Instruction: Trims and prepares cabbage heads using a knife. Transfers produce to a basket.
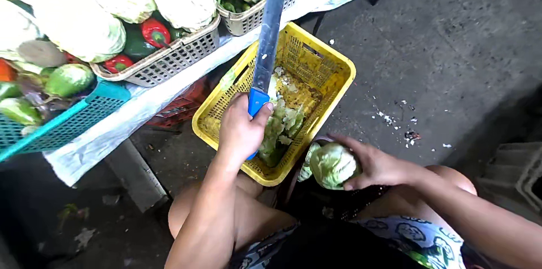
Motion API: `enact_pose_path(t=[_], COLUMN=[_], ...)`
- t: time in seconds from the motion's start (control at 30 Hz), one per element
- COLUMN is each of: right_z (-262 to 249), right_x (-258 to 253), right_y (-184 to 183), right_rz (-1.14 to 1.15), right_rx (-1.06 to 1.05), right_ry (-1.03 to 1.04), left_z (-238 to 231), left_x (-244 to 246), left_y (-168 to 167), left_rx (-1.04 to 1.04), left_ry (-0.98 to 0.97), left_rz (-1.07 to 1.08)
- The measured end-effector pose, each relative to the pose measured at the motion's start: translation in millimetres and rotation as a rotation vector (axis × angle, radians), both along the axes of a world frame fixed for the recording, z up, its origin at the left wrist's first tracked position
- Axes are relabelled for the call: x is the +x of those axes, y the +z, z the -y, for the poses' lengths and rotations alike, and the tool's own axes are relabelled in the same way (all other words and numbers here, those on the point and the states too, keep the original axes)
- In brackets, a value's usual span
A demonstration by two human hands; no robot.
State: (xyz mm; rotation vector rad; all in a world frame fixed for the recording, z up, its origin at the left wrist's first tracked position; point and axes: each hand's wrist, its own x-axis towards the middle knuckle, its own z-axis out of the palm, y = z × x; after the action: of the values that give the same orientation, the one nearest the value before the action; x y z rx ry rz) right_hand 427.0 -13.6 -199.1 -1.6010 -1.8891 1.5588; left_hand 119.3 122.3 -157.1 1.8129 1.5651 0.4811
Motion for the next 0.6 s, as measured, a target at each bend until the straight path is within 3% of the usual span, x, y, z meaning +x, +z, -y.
enact_pose_path(t=[0.1,0.17,0.2,0.3,0.33,0.43,0.6], right_z=[-32,-43,-47,-57,-63,-82,-109], right_x=[-3,-11,-24,-74,-88,-107,-97], right_y=[56,66,65,39,31,32,27], right_rz=[-0.280,-0.737,-0.994,-1.574,-1.620,-1.405,-1.089], right_rx=[0.150,0.205,0.151,-0.341,-0.420,-0.372,-0.187], right_ry=[-0.215,-0.380,-0.438,-0.543,-0.561,-0.766,-0.921], left_z=[-2,-2,-2,-1,-1,7,30], left_x=[6,9,10,10,8,-3,6], left_y=[2,1,1,6,9,7,9], left_rx=[-0.014,-0.052,-0.080,-0.154,-0.150,-0.091,-0.020], left_ry=[0.122,0.148,0.144,0.187,0.210,0.250,0.053], left_rz=[0.070,0.150,0.224,0.470,0.479,0.369,0.011])
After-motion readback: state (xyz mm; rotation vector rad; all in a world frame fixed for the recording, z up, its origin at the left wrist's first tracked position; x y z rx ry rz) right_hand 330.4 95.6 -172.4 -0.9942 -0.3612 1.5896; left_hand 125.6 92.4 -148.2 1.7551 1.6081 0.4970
